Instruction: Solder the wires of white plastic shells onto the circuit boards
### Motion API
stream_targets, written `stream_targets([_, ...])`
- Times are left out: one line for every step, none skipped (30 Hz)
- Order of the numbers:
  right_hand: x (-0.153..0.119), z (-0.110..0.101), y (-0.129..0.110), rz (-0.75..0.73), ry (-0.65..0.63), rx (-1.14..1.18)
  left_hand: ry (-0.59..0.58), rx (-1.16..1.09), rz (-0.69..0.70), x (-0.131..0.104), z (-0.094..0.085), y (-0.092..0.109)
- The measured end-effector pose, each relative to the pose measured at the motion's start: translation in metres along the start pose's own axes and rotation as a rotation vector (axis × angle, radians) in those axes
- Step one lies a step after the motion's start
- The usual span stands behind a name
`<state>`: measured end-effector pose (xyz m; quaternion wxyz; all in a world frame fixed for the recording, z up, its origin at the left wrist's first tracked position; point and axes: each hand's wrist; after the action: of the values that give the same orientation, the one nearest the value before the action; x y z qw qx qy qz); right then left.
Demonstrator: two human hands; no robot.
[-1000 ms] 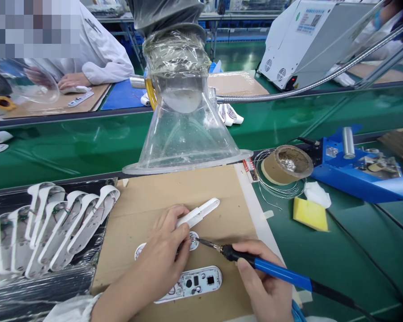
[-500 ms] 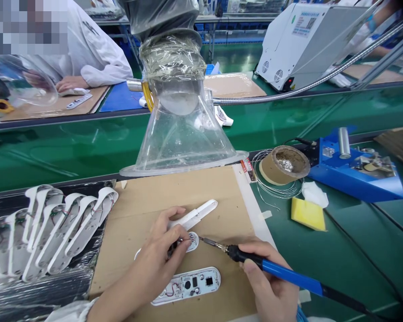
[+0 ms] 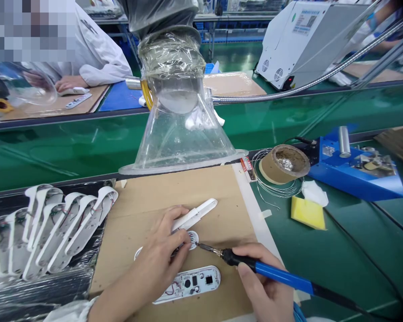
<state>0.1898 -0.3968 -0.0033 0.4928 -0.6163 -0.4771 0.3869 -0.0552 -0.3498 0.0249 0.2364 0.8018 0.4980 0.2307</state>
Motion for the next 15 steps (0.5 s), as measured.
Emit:
stream_targets([0.0003,-0.0001,0.0006,-0.014,-0.004,0.002,-0.002,0.008,0.007,0.0001,0.0003,0.0003])
stream_targets([0.0006,-0.0001,0.0012,-0.026,-0.007,0.0,-0.005,0.016,0.013,0.0002,0.0005,0.0007])
stream_targets([0.0007,-0.0001,0.0017,-0.034,-0.01,-0.005,-0.008,0.025,0.017,0.0004,0.0006,0.0013])
stream_targets([0.0007,0.0,0.002,-0.038,-0.012,-0.012,-0.01,0.031,0.019,0.0006,0.0006,0.002])
stream_targets([0.0005,0.0002,0.002,-0.037,-0.013,-0.02,-0.013,0.035,0.018,0.0007,0.0005,0.0027])
stream_targets([0.0003,0.0004,0.0018,-0.033,-0.015,-0.029,-0.014,0.037,0.017,0.0009,0.0004,0.0035])
stream_targets([-0.0001,0.0007,0.0014,-0.027,-0.017,-0.034,-0.015,0.036,0.016,0.0011,0.0002,0.0042])
stream_targets([-0.0004,0.001,0.0009,-0.02,-0.019,-0.036,-0.015,0.034,0.016,0.0013,-0.0001,0.0048])
stream_targets([-0.0007,0.0012,0.0003,-0.013,-0.021,-0.033,-0.015,0.032,0.014,0.0016,-0.0003,0.0053])
stream_targets([-0.0009,0.0012,-0.0002,-0.009,-0.02,-0.03,-0.014,0.031,0.011,0.002,-0.0005,0.0057])
stream_targets([-0.0011,0.001,-0.0005,-0.008,-0.016,-0.025,-0.012,0.031,0.007,0.0024,-0.0005,0.0059])
stream_targets([-0.0012,0.0006,-0.0005,-0.01,-0.009,-0.022,-0.008,0.03,0.004,0.0027,-0.0004,0.006])
stream_targets([-0.0012,0.0,-0.0002,-0.013,0.001,-0.019,-0.005,0.029,0.001,0.003,0.0,0.006])
stream_targets([-0.0013,-0.0008,0.0004,-0.015,0.012,-0.015,-0.003,0.028,-0.001,0.0032,0.0006,0.0058])
stream_targets([-0.0015,-0.0017,0.0013,-0.014,0.022,-0.009,-0.003,0.028,-0.003,0.0031,0.0013,0.0056])
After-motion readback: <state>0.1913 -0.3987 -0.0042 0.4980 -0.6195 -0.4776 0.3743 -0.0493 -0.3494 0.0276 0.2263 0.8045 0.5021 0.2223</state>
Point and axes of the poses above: each hand's wrist, its own x-axis towards the middle knuckle, its own z-axis out of the palm, y = z × x, and after that the axes turned 3 degrees about -x, right-handed
